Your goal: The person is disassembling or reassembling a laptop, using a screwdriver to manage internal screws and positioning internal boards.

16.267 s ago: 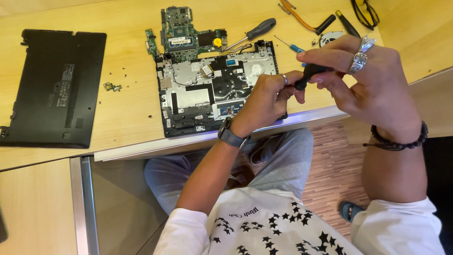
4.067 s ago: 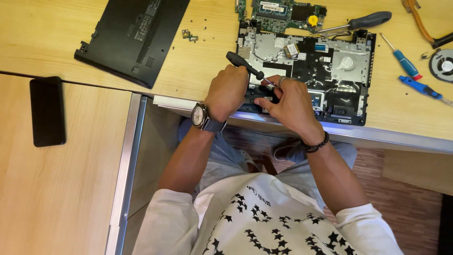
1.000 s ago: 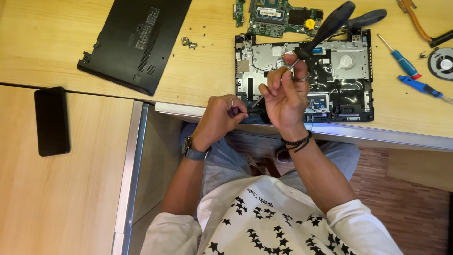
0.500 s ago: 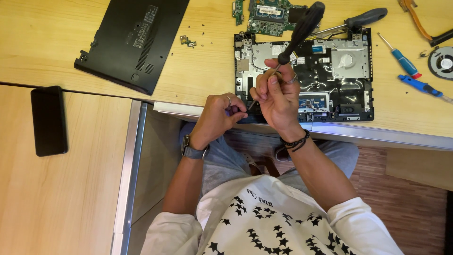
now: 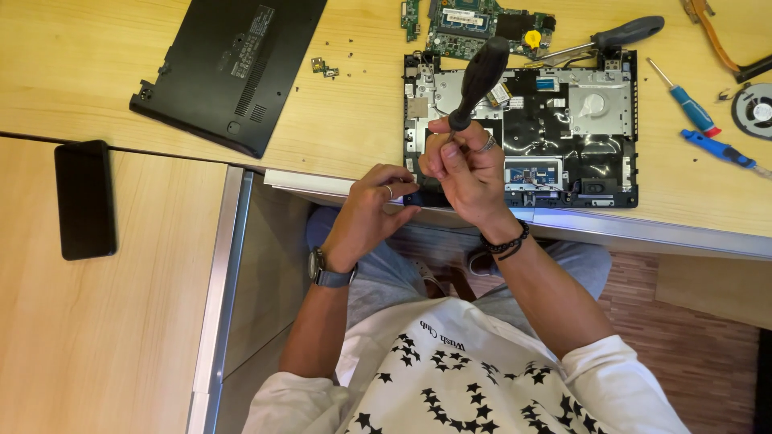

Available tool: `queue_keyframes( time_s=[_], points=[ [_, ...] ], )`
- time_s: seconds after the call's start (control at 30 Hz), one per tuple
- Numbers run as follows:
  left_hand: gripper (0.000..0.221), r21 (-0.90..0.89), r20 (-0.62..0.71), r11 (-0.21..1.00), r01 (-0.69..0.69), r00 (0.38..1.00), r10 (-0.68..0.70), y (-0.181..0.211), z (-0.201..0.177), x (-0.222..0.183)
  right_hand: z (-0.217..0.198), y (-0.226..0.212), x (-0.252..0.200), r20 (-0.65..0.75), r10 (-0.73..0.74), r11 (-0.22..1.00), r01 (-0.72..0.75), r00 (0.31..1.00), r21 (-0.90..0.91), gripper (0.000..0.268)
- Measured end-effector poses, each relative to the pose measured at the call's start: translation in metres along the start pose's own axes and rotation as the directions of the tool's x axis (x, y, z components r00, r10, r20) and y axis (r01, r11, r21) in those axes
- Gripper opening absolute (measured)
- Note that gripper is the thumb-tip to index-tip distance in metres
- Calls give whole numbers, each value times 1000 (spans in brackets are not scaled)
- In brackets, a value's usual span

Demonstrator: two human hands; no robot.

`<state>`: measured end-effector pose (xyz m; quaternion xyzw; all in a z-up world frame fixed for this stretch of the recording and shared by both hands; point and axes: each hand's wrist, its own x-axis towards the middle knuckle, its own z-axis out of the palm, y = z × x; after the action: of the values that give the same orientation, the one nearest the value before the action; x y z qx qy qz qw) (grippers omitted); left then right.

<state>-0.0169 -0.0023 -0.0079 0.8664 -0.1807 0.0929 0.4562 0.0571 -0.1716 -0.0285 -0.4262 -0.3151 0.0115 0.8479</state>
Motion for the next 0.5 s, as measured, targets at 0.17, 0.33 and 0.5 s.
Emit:
queue_keyframes(
  time_s=[0.17, 0.33, 0.5],
  points=[
    [33, -26, -32, 1000, -2, 999, 1, -2, -7, 4, 6, -9, 12, 25, -8, 996, 10, 1000, -92, 20],
    [41, -100, -105, 994, -50, 994, 39, 10, -20, 10, 22, -35, 20, 50, 51, 966, -36, 997, -255, 9],
    [48, -472, -358, 855, -216, 933, 38, 50, -34, 26, 1, -35, 14, 48, 108, 923, -82, 993, -377, 17]
  ],
)
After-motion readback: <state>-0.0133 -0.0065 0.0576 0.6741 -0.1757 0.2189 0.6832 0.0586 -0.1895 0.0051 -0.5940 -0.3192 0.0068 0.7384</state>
